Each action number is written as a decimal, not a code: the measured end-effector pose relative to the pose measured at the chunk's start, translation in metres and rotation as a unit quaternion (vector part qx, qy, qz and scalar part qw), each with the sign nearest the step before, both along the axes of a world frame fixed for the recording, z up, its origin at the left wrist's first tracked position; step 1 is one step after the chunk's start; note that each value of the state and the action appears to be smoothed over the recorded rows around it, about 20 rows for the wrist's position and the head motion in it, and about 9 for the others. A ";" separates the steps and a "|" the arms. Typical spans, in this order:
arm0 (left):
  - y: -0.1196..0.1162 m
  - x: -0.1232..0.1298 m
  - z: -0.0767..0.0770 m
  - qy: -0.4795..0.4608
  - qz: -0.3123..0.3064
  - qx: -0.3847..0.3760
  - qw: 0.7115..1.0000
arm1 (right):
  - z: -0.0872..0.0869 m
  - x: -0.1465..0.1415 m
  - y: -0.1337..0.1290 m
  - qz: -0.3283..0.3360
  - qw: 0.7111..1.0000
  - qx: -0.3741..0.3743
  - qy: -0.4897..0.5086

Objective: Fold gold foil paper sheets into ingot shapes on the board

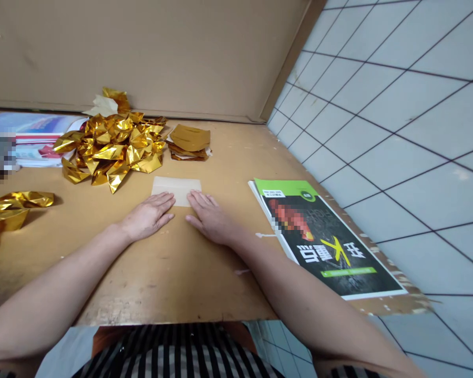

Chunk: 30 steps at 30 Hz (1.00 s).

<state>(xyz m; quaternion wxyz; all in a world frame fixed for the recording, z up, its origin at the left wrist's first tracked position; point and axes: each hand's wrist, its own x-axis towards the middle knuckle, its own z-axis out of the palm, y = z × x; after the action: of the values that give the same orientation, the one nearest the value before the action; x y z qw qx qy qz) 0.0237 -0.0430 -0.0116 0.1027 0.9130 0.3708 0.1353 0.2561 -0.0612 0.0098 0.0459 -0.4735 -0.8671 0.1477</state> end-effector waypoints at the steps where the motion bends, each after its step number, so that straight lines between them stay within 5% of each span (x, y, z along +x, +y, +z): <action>1: 0.000 -0.001 0.000 0.000 0.001 0.001 1.000 | 0.000 0.004 -0.001 -0.008 1.000 0.005 0.000; 6: -0.003 0.006 0.006 0.009 0.016 0.010 1.000 | -0.006 0.013 -0.002 -0.013 0.999 0.031 0.013; 14: -0.005 0.051 0.016 0.061 -0.019 -0.048 0.997 | -0.002 0.007 -0.004 -0.030 0.999 0.025 -0.010; 24: -0.005 -0.016 0.003 0.060 0.013 -0.014 0.998 | -0.005 0.011 -0.002 -0.017 0.999 0.032 0.009; 30: -0.005 -0.021 -0.002 0.045 0.035 0.002 0.998 | -0.006 0.012 -0.001 -0.018 0.999 0.029 0.007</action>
<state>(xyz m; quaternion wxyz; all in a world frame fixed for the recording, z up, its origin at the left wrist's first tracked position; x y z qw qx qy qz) 0.0024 -0.0483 -0.0136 0.0793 0.9047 0.4069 0.0980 0.2685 -0.0620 0.0042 0.0680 -0.4869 -0.8617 0.1251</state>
